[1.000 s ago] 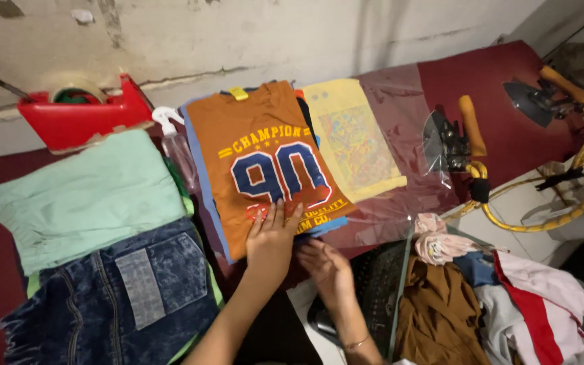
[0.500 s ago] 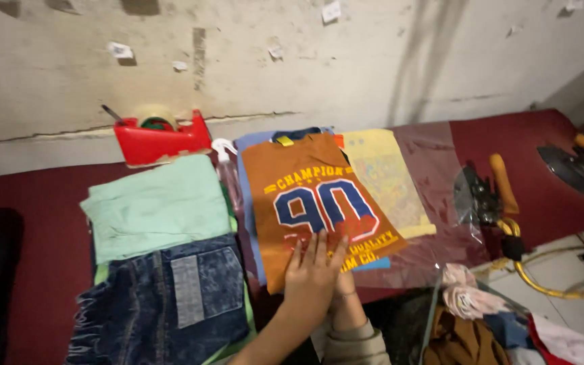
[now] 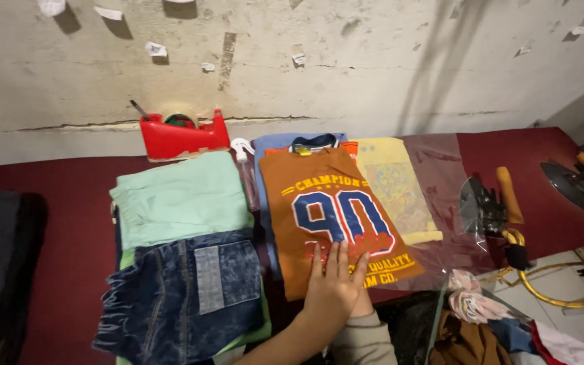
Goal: Spraying fragrance or perfume on folded clothes and arranging them on a sorting table.
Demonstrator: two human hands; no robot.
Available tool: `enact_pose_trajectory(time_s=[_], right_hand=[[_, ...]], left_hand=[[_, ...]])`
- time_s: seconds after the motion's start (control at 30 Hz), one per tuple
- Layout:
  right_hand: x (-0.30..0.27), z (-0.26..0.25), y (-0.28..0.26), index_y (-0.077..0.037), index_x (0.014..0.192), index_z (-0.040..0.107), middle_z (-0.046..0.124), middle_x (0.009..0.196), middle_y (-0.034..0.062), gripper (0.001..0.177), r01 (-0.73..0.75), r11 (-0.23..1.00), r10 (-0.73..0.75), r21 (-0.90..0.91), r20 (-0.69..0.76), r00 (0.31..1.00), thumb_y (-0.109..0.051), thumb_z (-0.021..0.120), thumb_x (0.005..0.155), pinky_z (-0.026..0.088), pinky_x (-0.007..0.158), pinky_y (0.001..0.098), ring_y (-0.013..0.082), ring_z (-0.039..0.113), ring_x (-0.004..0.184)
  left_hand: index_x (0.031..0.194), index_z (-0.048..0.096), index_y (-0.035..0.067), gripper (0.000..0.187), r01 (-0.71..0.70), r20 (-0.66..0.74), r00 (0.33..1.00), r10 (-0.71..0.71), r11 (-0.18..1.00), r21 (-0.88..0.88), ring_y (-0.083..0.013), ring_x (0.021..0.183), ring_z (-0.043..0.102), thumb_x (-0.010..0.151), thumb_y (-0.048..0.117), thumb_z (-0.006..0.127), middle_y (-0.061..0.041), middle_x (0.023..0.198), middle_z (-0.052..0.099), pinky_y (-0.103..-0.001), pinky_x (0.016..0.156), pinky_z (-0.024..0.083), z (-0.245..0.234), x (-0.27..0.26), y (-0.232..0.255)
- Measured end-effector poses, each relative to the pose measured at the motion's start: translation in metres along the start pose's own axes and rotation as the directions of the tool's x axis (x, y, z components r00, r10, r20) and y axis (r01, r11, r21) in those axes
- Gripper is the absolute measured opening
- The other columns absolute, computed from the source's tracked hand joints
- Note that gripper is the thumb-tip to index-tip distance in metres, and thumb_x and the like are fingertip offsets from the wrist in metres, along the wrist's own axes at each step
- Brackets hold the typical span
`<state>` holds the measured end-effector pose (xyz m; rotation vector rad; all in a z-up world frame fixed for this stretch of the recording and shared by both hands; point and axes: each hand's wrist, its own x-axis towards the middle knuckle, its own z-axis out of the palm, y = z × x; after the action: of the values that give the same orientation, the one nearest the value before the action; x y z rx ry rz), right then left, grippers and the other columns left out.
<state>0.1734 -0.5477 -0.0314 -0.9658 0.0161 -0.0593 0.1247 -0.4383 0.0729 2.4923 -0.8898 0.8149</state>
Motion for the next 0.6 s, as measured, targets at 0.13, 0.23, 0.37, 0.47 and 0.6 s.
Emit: enact_pose_trajectory(time_s=[0.13, 0.23, 0.37, 0.47, 0.6], right_hand=[[0.003, -0.031, 0.022, -0.019, 0.155, 0.033, 0.050, 0.150, 0.0126, 0.061, -0.013, 1.000, 0.013, 0.007, 0.046, 0.999, -0.034, 0.050, 0.099, 0.041, 0.109, 0.0480, 0.0287, 0.050, 0.130], [0.016, -0.046, 0.035, -0.018, 0.155, 0.034, 0.050, 0.150, 0.0130, 0.062, -0.016, 1.000, 0.015, 0.005, 0.095, 0.995, -0.035, 0.051, 0.098, 0.042, 0.108, 0.0483, 0.0291, 0.050, 0.129], [0.022, -0.033, 0.047, -0.017, 0.155, 0.034, 0.051, 0.149, 0.0135, 0.063, -0.041, 0.999, 0.040, 0.006, 0.140, 0.989, -0.036, 0.053, 0.098, 0.042, 0.107, 0.0487, 0.0296, 0.051, 0.127], [0.018, -0.020, 0.068, -0.017, 0.155, 0.034, 0.052, 0.149, 0.0139, 0.064, -0.069, 0.997, 0.064, 0.025, 0.161, 0.985, -0.036, 0.054, 0.097, 0.042, 0.106, 0.0489, 0.0300, 0.051, 0.126], [0.009, -0.004, 0.072, -0.016, 0.155, 0.035, 0.052, 0.148, 0.0144, 0.065, -0.110, 0.993, 0.100, 0.049, 0.182, 0.978, -0.037, 0.055, 0.097, 0.043, 0.105, 0.0493, 0.0305, 0.052, 0.124]], left_hand=[[0.146, 0.059, 0.013, 0.055, -0.044, -0.047, 0.998, 0.044, 0.999, 0.008, -0.0415, 0.139, 0.050, 0.092, 0.025, 0.053, -0.031, 0.143, 0.054, -0.075, 0.114, 0.025, 0.000, -0.014, -0.007], [0.150, 0.054, 0.016, 0.066, -0.057, -0.060, 0.997, 0.050, 0.991, -0.120, -0.0411, 0.144, 0.043, 0.087, 0.032, 0.062, -0.028, 0.150, 0.048, -0.080, 0.112, 0.019, -0.039, -0.008, -0.024], [0.154, 0.037, 0.012, 0.103, 0.099, -0.013, 0.993, -0.120, 0.878, -0.468, -0.0522, 0.147, 0.023, 0.068, 0.049, 0.083, -0.037, 0.156, 0.030, -0.079, 0.105, 0.011, -0.109, -0.010, -0.049], [0.156, 0.013, 0.010, 0.124, 0.358, -0.006, 0.872, -0.490, 0.645, -0.675, -0.0443, 0.148, 0.023, 0.067, 0.049, 0.089, -0.036, 0.158, 0.025, -0.061, 0.114, 0.021, -0.117, -0.026, -0.077], [0.162, -0.011, 0.014, 0.134, 0.350, 0.258, 0.788, -0.560, 0.062, -0.935, -0.0351, 0.148, 0.036, 0.075, 0.047, 0.086, -0.029, 0.161, 0.032, -0.047, 0.117, 0.032, -0.089, -0.079, -0.135]])
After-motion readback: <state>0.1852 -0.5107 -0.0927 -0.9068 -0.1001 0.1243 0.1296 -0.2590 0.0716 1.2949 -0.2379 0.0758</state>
